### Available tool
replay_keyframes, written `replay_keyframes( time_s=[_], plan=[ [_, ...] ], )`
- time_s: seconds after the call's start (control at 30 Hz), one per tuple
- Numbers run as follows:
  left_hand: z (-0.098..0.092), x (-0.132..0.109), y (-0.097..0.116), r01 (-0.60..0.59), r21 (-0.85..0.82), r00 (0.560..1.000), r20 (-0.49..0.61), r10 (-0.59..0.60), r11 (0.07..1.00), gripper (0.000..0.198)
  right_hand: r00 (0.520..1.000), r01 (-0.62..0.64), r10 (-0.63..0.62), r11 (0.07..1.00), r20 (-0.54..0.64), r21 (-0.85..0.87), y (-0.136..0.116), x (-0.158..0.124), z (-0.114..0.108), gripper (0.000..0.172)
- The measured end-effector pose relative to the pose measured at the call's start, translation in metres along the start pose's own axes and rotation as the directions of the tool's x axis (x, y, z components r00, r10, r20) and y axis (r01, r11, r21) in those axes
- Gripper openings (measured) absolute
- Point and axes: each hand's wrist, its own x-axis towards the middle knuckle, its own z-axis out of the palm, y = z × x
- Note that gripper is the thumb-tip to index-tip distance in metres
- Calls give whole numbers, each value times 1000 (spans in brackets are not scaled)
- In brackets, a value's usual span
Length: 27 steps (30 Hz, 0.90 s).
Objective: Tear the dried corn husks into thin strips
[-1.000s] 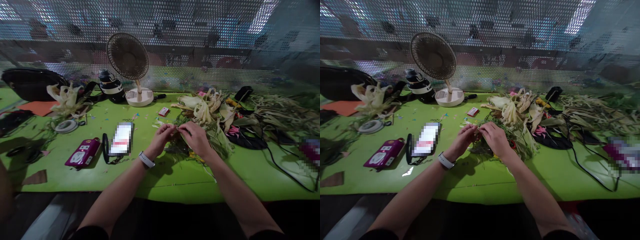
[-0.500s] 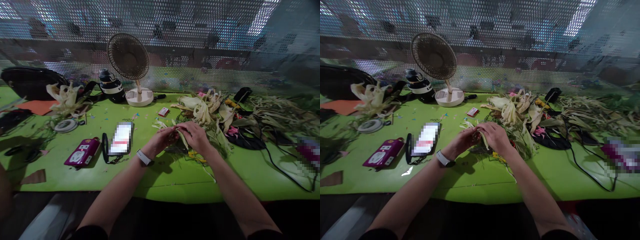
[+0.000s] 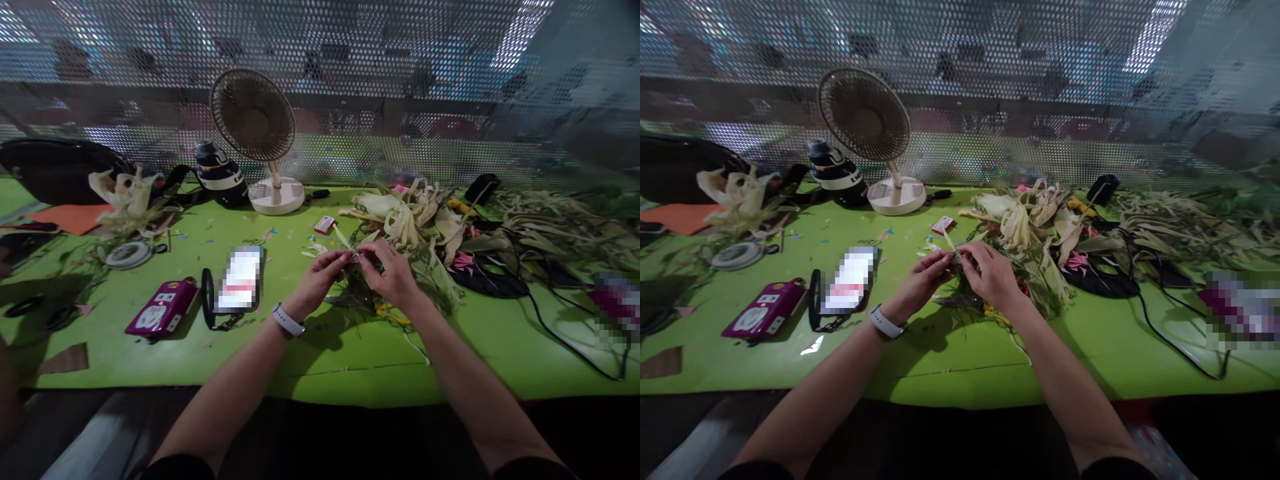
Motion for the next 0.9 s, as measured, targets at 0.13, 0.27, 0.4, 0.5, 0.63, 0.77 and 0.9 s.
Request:
replay_keyframes(
  time_s=[0.13, 0.27, 0.4, 0.5, 0.63, 0.77, 0.9],
  plan=[
    [0, 0, 0, -18, 9, 999, -28, 18, 1000, 24, 1000, -8, 7, 999, 24, 36, 1, -1, 1, 15],
    [2, 1, 0, -61, 102, 998, -11, 62, 993, 26, 997, -69, 65, 991, 30, 118, 2, -1, 2, 14],
    [6, 0, 1, -92, 172, 996, 7, 92, 981, 33, 983, -181, 183, 949, 20, 259, 1, -1, 6, 14],
    [8, -3, 5, -142, 241, 990, 57, 132, 960, 31, 962, -263, 270, 898, 30, 352, 1, -1, 8, 15],
    [9, -6, 8, -186, 262, 980, 117, 160, 947, 29, 959, -274, 282, 873, 40, 403, 1, -2, 11, 13],
    [8, -4, 7, -157, 238, 985, 111, 133, 959, 30, 955, -284, 295, 871, 36, 402, 1, -2, 11, 13],
    [5, -1, 6, -71, 152, 996, 65, 62, 986, 33, 931, -354, 350, 792, 104, 498, 7, -1, 6, 20]
  ],
)
